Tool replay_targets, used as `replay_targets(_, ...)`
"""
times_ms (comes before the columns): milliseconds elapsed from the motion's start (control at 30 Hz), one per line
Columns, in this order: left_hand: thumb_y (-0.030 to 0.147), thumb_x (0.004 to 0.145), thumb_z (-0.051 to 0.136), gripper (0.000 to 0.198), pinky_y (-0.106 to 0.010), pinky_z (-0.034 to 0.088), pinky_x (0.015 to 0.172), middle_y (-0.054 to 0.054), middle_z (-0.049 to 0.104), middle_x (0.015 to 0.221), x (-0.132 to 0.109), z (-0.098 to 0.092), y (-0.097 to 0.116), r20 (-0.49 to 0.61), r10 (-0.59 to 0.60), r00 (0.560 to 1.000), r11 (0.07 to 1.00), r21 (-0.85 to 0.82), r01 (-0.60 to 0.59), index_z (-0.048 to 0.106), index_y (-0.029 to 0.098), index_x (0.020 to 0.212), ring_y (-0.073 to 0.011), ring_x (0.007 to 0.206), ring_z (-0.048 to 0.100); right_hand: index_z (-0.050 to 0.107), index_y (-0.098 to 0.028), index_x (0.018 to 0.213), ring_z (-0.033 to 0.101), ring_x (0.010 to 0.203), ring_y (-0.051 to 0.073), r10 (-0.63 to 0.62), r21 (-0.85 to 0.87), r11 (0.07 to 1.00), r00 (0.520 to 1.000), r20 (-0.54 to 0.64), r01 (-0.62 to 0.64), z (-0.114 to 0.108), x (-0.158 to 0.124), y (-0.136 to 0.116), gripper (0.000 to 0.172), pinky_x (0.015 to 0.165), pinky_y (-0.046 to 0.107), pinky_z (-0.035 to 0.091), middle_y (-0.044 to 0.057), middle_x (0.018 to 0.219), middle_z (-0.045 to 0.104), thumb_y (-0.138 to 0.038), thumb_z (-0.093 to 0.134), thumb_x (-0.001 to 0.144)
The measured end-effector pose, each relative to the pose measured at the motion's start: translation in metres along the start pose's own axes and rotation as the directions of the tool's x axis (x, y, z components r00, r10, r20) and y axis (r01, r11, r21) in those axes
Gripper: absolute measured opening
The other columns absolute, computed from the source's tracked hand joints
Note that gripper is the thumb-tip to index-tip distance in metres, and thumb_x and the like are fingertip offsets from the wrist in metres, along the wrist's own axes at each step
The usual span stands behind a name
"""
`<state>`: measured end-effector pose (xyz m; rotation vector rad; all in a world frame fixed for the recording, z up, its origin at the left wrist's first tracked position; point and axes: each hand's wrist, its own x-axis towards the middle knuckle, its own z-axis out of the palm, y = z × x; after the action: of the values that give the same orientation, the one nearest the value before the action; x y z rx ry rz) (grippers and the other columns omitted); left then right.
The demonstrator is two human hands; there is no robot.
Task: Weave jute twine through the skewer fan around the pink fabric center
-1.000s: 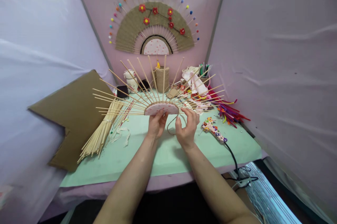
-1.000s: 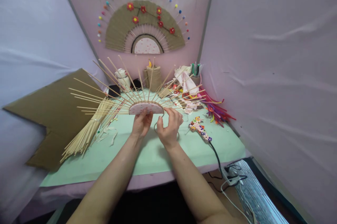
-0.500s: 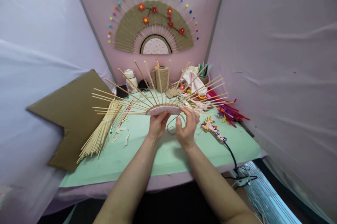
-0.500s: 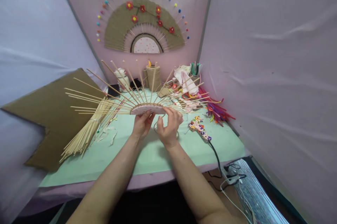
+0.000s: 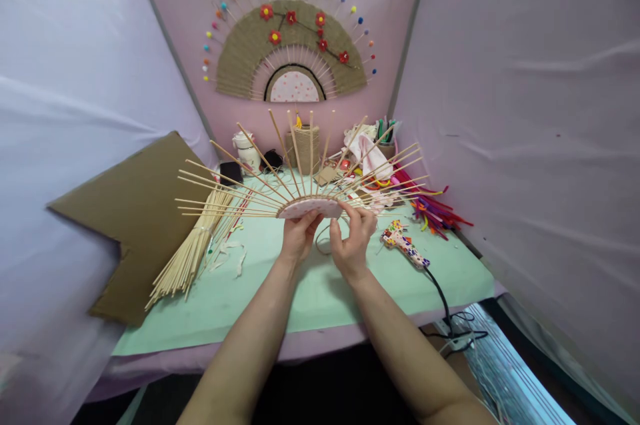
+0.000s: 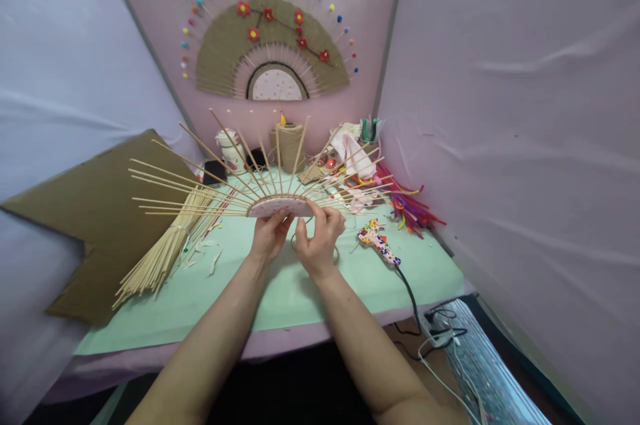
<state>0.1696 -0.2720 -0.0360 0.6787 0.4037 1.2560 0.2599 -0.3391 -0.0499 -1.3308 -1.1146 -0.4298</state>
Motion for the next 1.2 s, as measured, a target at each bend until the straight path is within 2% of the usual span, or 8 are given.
replay_targets(133,0.009,0.062,0.081,0.025,-0.021,0.055,0.074,0.001,0.071,0.077,0.005,-0.003,0.000,-0.062,0.035,0.997,0.998,-0.053,-0.038,0.065,0.015,0.080,-0.0093,0.074,0.067,0.056,-0.020,0.113,0.050,0.101,0.023,-0.005,0.086,0.996,0.995,-0.100,0.014,-0.002,-0.001,-0.001,0.026,0.088,0.042,0.043,0.009,0.101,0.055,-0.025,0.055,0.087)
replay_targets(267,0.006,0.070,0.075,0.020,-0.021,0.057,0.073,0.004,0.069,0.074,0.011,-0.005,0.006,-0.175,0.020,0.984,0.990,-0.136,-0.045,0.063,0.016,0.080,-0.0065,0.068,0.066,0.058,-0.020,0.085,0.054,0.082,0.018,0.101,0.155,0.983,0.995,-0.014,-0.098,0.000,0.001,-0.002,0.003,0.082,0.037,0.041,0.002,0.081,0.059,-0.023,0.056,0.087)
replay_targets(500,0.009,0.076,0.073,0.018,-0.008,0.046,0.045,0.008,0.066,0.068,0.015,-0.007,0.019,-0.357,-0.063,0.932,0.984,-0.178,-0.002,0.061,0.018,0.086,0.0000,0.047,0.056,0.031,-0.022,0.051,0.036,0.051,0.011,0.185,0.176,0.960,0.964,0.191,-0.219,0.006,-0.003,0.002,0.043,0.059,0.028,0.033,-0.006,0.050,0.034,-0.031,0.050,0.088)
replay_targets(700,0.015,0.074,0.076,0.021,-0.008,0.034,0.035,0.009,0.061,0.063,0.016,-0.012,0.018,-0.315,-0.047,0.948,0.981,-0.192,-0.015,0.059,0.018,0.086,0.0014,0.041,0.049,0.036,-0.022,0.050,0.038,0.049,0.011,0.200,0.160,0.948,0.906,0.373,-0.275,0.016,-0.010,0.008,0.042,0.055,0.026,0.032,-0.007,0.048,0.037,-0.037,0.056,0.083)
replay_targets(867,0.016,0.075,0.076,0.020,-0.007,0.032,0.036,0.008,0.061,0.066,0.017,-0.014,0.018,-0.277,-0.084,0.957,0.973,-0.229,0.019,0.060,0.017,0.087,0.0022,0.042,0.048,0.052,-0.020,0.068,0.053,0.070,0.016,0.338,0.172,0.898,0.886,0.316,-0.404,0.022,-0.007,0.014,0.030,0.070,0.030,0.043,-0.001,0.070,0.057,-0.047,0.063,0.076)
replay_targets(967,0.016,0.075,0.075,0.020,-0.007,0.032,0.036,0.007,0.062,0.068,0.016,-0.014,0.016,-0.239,-0.138,0.961,0.963,-0.260,0.073,0.061,0.017,0.089,0.0021,0.043,0.048,0.061,-0.017,0.084,0.059,0.080,0.018,0.382,0.273,0.836,0.861,0.336,-0.477,0.020,-0.004,0.011,0.031,0.078,0.033,0.047,0.005,0.083,0.065,-0.047,0.063,0.078)
replay_targets(1067,0.016,0.076,0.075,0.021,-0.007,0.030,0.035,0.006,0.064,0.070,0.013,-0.012,0.014,-0.196,-0.172,0.965,0.953,-0.281,0.112,0.061,0.018,0.092,0.0018,0.045,0.050,0.064,-0.016,0.085,0.061,0.082,0.018,0.402,0.391,0.762,0.851,0.338,-0.516,0.017,-0.001,0.007,0.028,0.082,0.034,0.048,0.006,0.086,0.067,-0.043,0.065,0.078)
replay_targets(1200,0.015,0.081,0.070,0.015,-0.012,0.045,0.048,0.003,0.069,0.076,0.009,-0.007,0.009,-0.130,-0.203,0.971,0.946,-0.281,0.160,0.063,0.018,0.093,-0.0031,0.056,0.060,0.064,-0.016,0.084,0.061,0.082,0.018,0.410,0.446,0.730,0.854,0.320,-0.518,0.017,0.000,0.007,0.026,0.083,0.034,0.048,0.005,0.085,0.066,-0.040,0.068,0.077)
